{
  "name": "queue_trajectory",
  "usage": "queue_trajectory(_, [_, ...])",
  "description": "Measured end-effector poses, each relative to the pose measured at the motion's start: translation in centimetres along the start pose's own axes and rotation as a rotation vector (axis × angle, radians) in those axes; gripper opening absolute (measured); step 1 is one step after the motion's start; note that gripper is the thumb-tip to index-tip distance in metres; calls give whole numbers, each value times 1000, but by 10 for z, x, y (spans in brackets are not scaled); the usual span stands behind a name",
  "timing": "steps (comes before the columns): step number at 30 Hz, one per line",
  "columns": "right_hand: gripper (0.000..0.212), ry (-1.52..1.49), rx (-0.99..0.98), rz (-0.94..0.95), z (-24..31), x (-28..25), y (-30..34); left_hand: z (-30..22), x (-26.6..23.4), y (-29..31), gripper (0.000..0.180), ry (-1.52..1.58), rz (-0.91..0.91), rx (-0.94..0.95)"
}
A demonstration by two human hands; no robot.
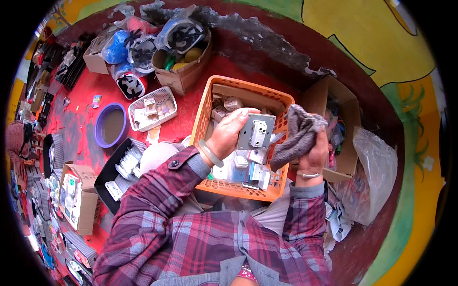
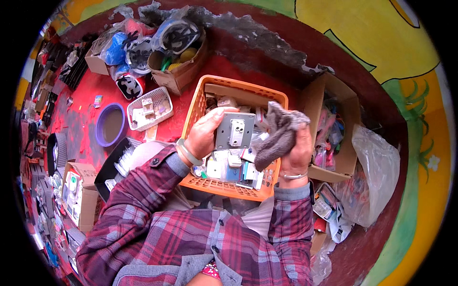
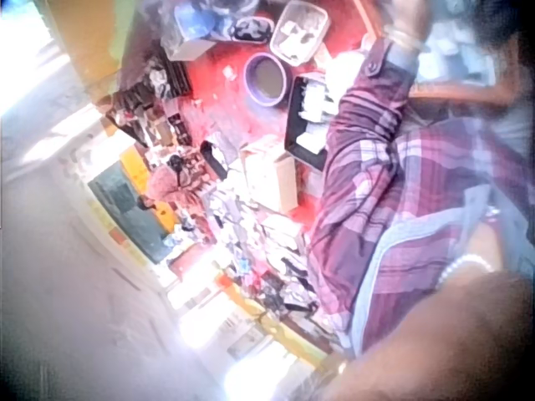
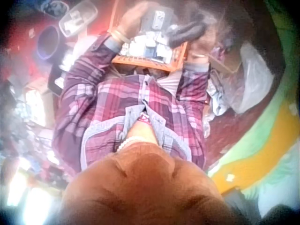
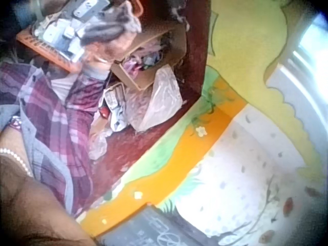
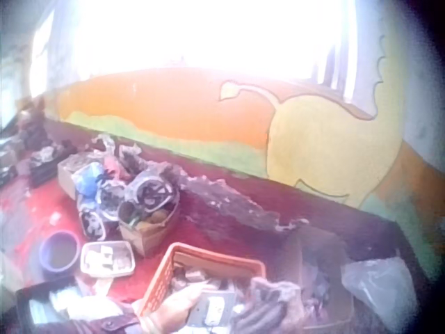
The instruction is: The person wipes square plastic wall switches with a cloth and places them into a black tray.
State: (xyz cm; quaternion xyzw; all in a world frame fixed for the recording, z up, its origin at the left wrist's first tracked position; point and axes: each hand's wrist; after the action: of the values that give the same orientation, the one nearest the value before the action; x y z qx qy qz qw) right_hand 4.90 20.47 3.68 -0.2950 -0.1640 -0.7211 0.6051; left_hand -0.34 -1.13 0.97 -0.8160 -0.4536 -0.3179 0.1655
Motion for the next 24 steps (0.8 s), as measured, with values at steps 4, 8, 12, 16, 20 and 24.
queue_trajectory(4, [40, 1126, -344, 421, -36, 39, 9, 14, 3, -1, 32, 4, -119, 67])
queue_trajectory(8, [45, 1475, -401, 275, -79, 52, 20, 32, -8, -6, 30, 119, -235, 78])
queue_trajectory(12, [38, 1399, -347, 97, -88, 50, 19, 49, -15, -6, 31, -13, -249, 152])
queue_trajectory(16, [25, 1507, -390, -5, -91, 42, 15, 62, -9, -1, 30, -279, -291, 195])
queue_trajectory(20, [16, 1426, -338, -107, -88, 34, 5, 65, -11, 1, 31, -428, -293, 169])
queue_trajectory(24, [19, 426, 115, -278, -76, -5, -16, 52, -6, -2, 26, 13, -256, 53])
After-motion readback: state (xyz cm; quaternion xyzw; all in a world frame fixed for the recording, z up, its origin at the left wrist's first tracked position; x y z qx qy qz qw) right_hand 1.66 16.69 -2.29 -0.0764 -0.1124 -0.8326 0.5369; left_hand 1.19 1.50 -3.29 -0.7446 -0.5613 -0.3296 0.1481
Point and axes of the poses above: each hand's wrist, its own y-axis away from the middle knuckle, its own x-axis out of the palm, z = x × y, and after that the axes turned 1 degree about x, right-handed
